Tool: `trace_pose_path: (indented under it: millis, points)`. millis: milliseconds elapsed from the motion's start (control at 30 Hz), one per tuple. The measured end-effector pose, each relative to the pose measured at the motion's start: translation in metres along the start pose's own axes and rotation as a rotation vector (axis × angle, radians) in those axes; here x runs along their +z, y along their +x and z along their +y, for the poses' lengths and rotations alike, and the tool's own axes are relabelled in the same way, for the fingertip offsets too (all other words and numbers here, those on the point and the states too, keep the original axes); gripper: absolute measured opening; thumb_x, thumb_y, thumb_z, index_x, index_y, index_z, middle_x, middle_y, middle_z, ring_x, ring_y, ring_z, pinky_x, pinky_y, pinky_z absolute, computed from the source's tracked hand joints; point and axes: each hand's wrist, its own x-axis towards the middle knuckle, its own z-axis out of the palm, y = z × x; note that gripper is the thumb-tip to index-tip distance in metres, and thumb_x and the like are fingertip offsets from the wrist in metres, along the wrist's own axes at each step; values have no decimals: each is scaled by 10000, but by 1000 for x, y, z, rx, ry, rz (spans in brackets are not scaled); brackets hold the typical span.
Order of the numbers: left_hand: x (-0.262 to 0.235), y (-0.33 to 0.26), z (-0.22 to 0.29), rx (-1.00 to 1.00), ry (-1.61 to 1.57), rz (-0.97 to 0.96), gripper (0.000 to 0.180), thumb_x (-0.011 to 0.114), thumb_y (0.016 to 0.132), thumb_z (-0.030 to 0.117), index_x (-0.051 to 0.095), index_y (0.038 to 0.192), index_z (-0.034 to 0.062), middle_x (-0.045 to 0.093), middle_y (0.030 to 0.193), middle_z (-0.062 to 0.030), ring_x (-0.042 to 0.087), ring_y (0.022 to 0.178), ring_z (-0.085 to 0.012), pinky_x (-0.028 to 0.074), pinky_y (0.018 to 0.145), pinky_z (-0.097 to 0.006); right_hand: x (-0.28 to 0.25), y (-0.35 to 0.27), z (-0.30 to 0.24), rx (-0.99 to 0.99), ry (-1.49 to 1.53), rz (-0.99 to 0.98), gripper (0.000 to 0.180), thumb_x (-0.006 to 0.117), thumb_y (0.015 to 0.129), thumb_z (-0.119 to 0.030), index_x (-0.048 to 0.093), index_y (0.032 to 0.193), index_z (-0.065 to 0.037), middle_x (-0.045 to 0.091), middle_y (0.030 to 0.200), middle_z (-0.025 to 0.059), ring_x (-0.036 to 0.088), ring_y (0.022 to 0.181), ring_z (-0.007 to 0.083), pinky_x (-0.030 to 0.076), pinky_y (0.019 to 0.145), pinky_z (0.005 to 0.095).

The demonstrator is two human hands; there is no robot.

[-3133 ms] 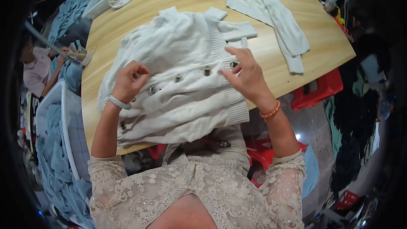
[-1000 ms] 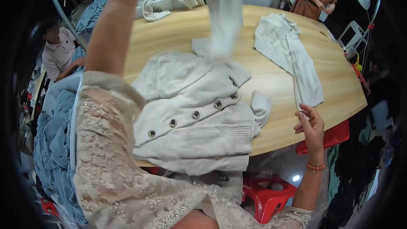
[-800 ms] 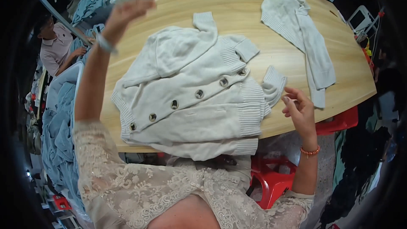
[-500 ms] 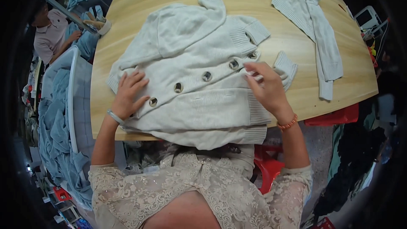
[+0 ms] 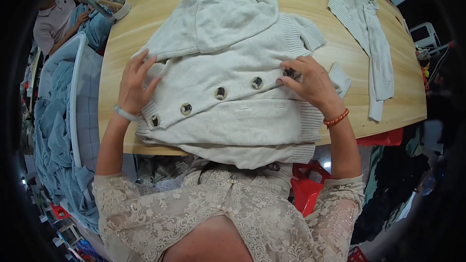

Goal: Trim loose threads from white cardigans using scissors at a garment inspection table.

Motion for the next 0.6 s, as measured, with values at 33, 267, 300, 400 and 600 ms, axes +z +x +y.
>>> trace_pose_path:
  millis: [33,267,300,400,600]
  points:
    - [7,7,-10,-2,-9,-24,393,726,814,134,632,1187,53,585,1246,-170,559,1122,-352,455,952,-409,-1,4,-2,-13,-17,-35,353,777,775,-154,685,1099,-48,643,1022,108,593,988,279,482,873,350]
    - [41,63,-97,-68,-13,119,102,621,895,116,648,911,19,643,914,-171,609,873,-366,491,762,-411,12,8,-3,-38,-90,9,388,586,793,-6,607,1179,-42,591,1089,145,562,1048,335,456,933,412]
    - [38,68,-106,-91,23,177,102,618,896,114,653,917,22,643,918,-171,608,871,-369,494,755,-410,15,8,1,-39,-128,80,367,572,800,5,612,1160,-51,606,1020,135,582,983,331,462,888,409]
    - [15,72,-96,-91,27,336,127,638,889,169,669,914,48,654,921,-122,623,866,-327,491,730,-411,11,14,14,52,-138,88,299,605,799,5,633,1090,-54,643,915,102,604,827,285,463,813,360]
    - [-25,-3,33,143,-311,-258,505,813,694,150,623,1152,54,606,1100,-132,574,1018,-327,451,857,-399,4,24,23,80,366,366,125,604,906,-31,618,1027,-2,641,859,26,577,721,72,479,685,224]
